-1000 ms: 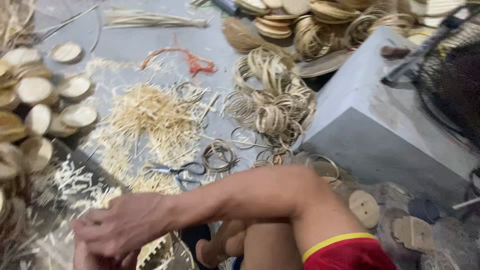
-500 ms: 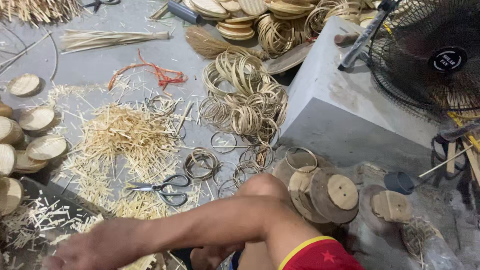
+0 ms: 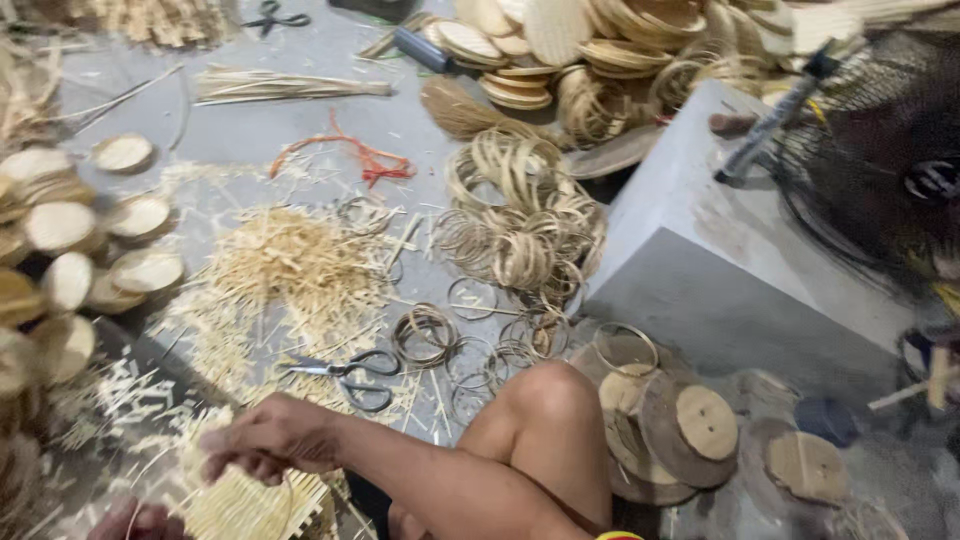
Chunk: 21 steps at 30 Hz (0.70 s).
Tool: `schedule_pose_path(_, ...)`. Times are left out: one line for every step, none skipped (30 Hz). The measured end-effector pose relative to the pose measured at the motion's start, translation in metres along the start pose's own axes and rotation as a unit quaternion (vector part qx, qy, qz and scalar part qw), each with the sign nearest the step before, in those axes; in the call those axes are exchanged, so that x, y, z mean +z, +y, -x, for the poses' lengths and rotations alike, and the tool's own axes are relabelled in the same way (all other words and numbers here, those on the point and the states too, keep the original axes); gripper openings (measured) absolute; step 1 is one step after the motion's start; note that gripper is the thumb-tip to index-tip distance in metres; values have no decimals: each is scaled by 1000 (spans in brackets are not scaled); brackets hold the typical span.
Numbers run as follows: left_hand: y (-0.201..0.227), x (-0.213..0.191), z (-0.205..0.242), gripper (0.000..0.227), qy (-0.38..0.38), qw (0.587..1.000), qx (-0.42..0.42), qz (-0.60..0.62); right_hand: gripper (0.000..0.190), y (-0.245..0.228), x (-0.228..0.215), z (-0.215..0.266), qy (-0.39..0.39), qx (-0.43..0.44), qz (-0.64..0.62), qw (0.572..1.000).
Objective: The person sits on the floor and weaves small round bamboo baskets. They place a circular bamboo frame over a woven square base, then use shears to trim the protruding bamboo strips flush with the frame. The finished baskets are stacked to the left.
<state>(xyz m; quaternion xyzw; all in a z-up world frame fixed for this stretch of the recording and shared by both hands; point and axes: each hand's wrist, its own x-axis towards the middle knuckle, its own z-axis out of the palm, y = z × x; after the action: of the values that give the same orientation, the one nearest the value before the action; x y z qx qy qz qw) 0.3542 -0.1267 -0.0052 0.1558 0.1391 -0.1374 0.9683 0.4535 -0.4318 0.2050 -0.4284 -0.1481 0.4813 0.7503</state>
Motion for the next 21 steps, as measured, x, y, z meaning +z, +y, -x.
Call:
schedule_pose_path(2, -2, 2, 50, -22, 1000, -9, 1, 43, 0, 1, 1, 41, 33, -17, 998)
schedule_pose_path(4, 2, 4, 51, -59, 998, -36, -10, 45, 2, 2, 1, 82, 62, -33, 994)
schedule_pose_path(-5, 9, 9, 51, -8, 1000, 20, 15, 42, 6, 3, 1, 65, 53, -53, 995)
schedule_pose_path(-10, 24, 12, 49, -11, 999, 15, -28, 41, 10, 0, 4, 50, 42, -73, 995)
schedule_pose_path(-16, 43, 17, 45, 17, 998, 34, -40, 40, 14, -4, 2, 36, 32, -93, 994)
schedule_pose_path(-24, 65, 21, 41, 79, 993, 63, -55, 40, 19, -9, -1, 19, 28, -102, 994)
schedule_pose_path(-30, 89, 27, 37, 140, 983, 90, -75, 41, 24, -14, -5, 3, 25, -110, 994)
schedule_pose_path(-38, 114, 27, 33, 194, 970, 108, -100, 43, 33, -16, -10, -15, 24, -120, 992)
schedule_pose_path(-46, 138, 28, 29, 223, 960, 118, -119, 43, 41, -18, -11, 17, 23, -116, 993)
schedule_pose_path(-54, 158, 37, 25, 247, 951, 131, -135, 43, 48, -22, -12, 44, 26, -111, 993)
schedule_pose_path(-61, 174, 43, 21, 268, 943, 136, -143, 44, 54, -27, -13, 70, 29, -104, 992)
schedule_pose_path(-63, 186, 49, 20, 253, 945, 155, -139, 24, 57, -32, -17, 54, 67, -157, 984)
schedule_pose_path(-65, 194, 51, 18, 237, 946, 173, -136, 28, 58, -37, -23, 38, 107, -208, 971)
schedule_pose_path(-66, 199, 48, 19, 266, 940, 173, -124, 24, 61, -39, -25, 81, 79, -136, 984)
schedule_pose_path(-66, 200, 49, 27, 221, 952, 172, -122, 23, 64, -40, -20, 120, 48, -62, 990)
schedule_pose_path(-62, 200, 48, 25, 228, 955, 150, -118, 31, 62, -40, -22, 71, 0, -46, 996)
schedule_pose_path(-61, 198, 45, 29, 208, 958, 167, -107, 22, 58, -40, -18, -8, -58, -49, 997)
schedule_pose_path(-59, 193, 45, 28, 196, 962, 161, -100, 28, 50, -40, -20, 23, -28, -62, 997)
schedule_pose_path(-59, 186, 46, 33, 183, 966, 156, -93, 38, 45, -36, -23, 54, 3, -73, 996)
schedule_pose_path(-62, 181, 41, 26, 163, 969, 171, -79, 38, 39, -32, -24, 73, 19, -105, 992)
schedule_pose_path(-65, 175, 39, 19, 143, 970, 186, -65, 39, 37, -26, -26, 93, 36, -135, 986)
